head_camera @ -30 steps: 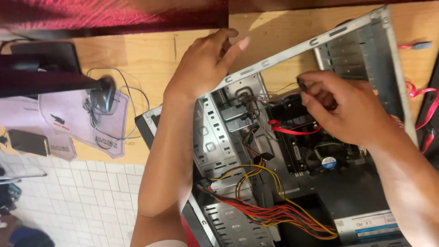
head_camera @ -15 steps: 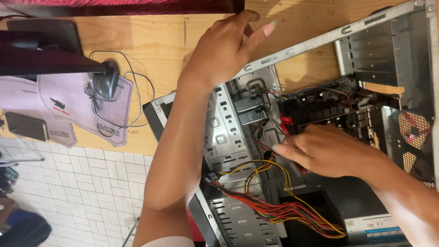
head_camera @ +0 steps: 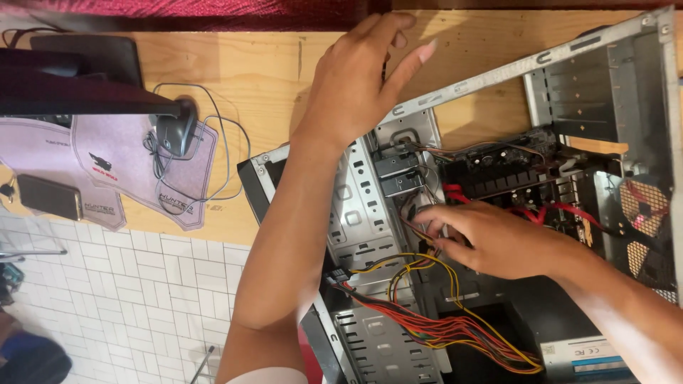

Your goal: Connecting and organizing internal power and data cables inside a desktop computer tower.

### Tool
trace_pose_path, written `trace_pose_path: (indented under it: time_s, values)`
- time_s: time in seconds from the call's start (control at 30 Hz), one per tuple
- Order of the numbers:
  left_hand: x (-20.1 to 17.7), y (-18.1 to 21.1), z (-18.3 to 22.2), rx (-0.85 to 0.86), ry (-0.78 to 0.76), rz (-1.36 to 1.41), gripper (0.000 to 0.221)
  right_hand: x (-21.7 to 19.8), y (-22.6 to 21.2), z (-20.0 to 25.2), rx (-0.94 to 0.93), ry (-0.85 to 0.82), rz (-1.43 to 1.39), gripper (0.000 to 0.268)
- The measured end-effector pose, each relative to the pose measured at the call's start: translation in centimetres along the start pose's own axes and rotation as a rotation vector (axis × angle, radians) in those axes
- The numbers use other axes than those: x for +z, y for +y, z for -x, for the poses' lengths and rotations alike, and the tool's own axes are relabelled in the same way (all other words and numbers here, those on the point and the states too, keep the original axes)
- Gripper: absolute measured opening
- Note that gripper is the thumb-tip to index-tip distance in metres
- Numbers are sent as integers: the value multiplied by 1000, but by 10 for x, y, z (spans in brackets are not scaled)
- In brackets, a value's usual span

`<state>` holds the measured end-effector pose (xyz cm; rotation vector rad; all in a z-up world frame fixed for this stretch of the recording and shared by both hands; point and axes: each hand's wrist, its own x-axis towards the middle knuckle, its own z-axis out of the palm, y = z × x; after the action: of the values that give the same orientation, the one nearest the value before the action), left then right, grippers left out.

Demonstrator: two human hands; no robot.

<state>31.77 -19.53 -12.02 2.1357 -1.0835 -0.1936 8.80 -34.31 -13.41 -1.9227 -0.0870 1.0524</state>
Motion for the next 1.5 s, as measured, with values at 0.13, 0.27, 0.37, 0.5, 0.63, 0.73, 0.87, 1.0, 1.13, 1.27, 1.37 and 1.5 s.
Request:
trace_pose_path:
  time_s: [0.13,0.27,0.37,0.5,0.63,0.73,0.87,1.0,1.13,1.27,1.37,1.5]
  values:
    - [-3,2,1,0,-14,32,39,-7,-7,5,-6,32,-127,45]
    - [-6,4,0,-97,-113,56,51,-15,-19,7,220,219,-413,30]
    - [-6,6,-1,-159,-156,46,54,-26,-16,14,285,299,-425,36]
    - [-5,5,-2,-173,-164,45,56,-45,-21,24,340,380,-394,40]
    - [-4,6,-2,-63,-90,60,43,-43,-5,27,219,559,-529,28]
    - [-6,9,-2,2,-42,53,33,-44,12,27,29,724,-624,22]
    - [-6,17,-1,26,5,24,29,-51,15,30,-82,721,-655,8]
    - [-3,15,-7,42,-14,82,31,-58,-5,30,66,639,-706,23]
    - [-3,11,-16,-248,-195,172,50,-69,-31,29,211,413,-658,36]
    - [-16,16,-19,-474,-312,183,72,-93,-56,23,297,78,-60,41]
    - [-18,-1,-18,-423,-162,91,70,-111,-59,3,276,-53,350,44]
    - [-7,-3,-16,-442,-314,-32,61,-106,-53,-23,388,-129,546,18]
